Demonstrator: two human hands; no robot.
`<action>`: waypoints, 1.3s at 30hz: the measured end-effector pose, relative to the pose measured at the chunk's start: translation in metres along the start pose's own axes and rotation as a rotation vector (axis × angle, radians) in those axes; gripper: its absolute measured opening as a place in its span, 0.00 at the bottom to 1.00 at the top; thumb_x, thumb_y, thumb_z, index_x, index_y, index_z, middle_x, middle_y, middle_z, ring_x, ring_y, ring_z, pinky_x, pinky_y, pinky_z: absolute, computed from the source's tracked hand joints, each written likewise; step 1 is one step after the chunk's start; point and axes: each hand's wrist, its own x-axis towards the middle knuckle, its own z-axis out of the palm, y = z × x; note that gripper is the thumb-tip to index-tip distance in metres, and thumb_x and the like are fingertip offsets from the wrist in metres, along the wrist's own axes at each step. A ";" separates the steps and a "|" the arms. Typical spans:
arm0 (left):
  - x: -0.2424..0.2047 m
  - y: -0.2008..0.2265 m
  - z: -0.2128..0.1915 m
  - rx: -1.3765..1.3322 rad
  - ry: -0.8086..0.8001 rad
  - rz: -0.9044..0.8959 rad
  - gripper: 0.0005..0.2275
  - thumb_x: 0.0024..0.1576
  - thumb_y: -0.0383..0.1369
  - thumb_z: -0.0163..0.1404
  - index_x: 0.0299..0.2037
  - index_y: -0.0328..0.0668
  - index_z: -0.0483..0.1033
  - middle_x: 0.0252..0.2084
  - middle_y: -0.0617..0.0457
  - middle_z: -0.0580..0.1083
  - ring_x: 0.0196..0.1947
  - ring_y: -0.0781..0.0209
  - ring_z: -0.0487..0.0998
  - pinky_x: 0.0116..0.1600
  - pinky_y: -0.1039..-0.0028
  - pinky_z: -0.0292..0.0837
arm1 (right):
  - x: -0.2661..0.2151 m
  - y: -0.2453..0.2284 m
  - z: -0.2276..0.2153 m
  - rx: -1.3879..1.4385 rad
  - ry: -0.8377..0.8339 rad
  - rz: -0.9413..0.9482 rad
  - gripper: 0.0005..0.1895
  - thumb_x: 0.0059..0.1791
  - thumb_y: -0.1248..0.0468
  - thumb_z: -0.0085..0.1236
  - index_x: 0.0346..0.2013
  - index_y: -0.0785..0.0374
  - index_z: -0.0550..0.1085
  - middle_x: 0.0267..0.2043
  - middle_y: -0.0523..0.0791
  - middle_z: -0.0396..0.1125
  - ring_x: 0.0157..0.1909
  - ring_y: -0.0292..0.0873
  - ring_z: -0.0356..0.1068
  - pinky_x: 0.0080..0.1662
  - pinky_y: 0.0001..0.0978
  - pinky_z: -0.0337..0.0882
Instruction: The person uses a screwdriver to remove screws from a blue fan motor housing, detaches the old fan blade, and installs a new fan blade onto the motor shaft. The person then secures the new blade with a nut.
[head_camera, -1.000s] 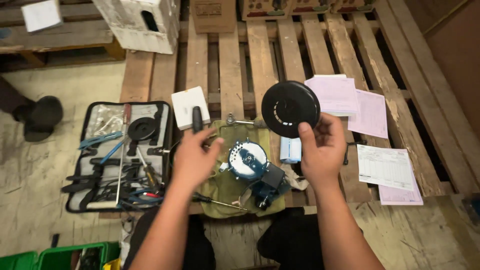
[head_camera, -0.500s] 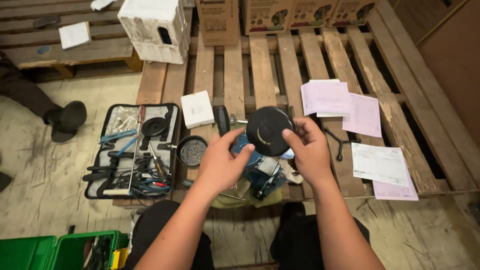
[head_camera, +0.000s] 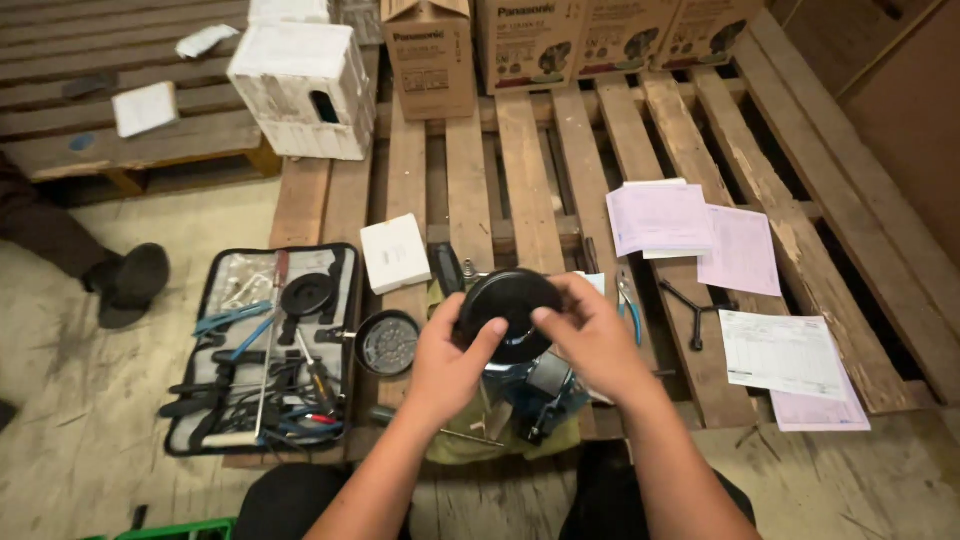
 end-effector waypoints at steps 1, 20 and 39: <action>0.005 -0.014 -0.005 -0.018 0.007 0.016 0.07 0.55 0.30 0.61 0.39 0.38 0.79 0.29 0.51 0.75 0.34 0.66 0.71 0.36 0.73 0.73 | 0.006 0.003 0.008 0.033 -0.043 -0.027 0.20 0.47 0.70 0.62 0.54 0.65 0.76 0.38 0.48 0.73 0.39 0.39 0.71 0.41 0.34 0.75; 0.061 -0.040 -0.030 0.077 0.133 0.159 0.15 0.67 0.34 0.38 0.31 0.43 0.76 0.25 0.50 0.68 0.29 0.58 0.70 0.38 0.69 0.69 | 0.050 0.006 0.055 -0.659 0.061 -0.693 0.06 0.49 0.62 0.57 0.36 0.54 0.81 0.63 0.55 0.60 0.64 0.64 0.62 0.66 0.55 0.61; 0.060 -0.041 -0.030 0.090 0.207 0.245 0.14 0.65 0.36 0.41 0.33 0.43 0.79 0.28 0.47 0.70 0.31 0.51 0.75 0.38 0.70 0.71 | 0.050 0.020 0.046 -0.132 -0.079 -0.388 0.12 0.55 0.59 0.46 0.29 0.59 0.67 0.63 0.58 0.60 0.69 0.62 0.61 0.65 0.57 0.61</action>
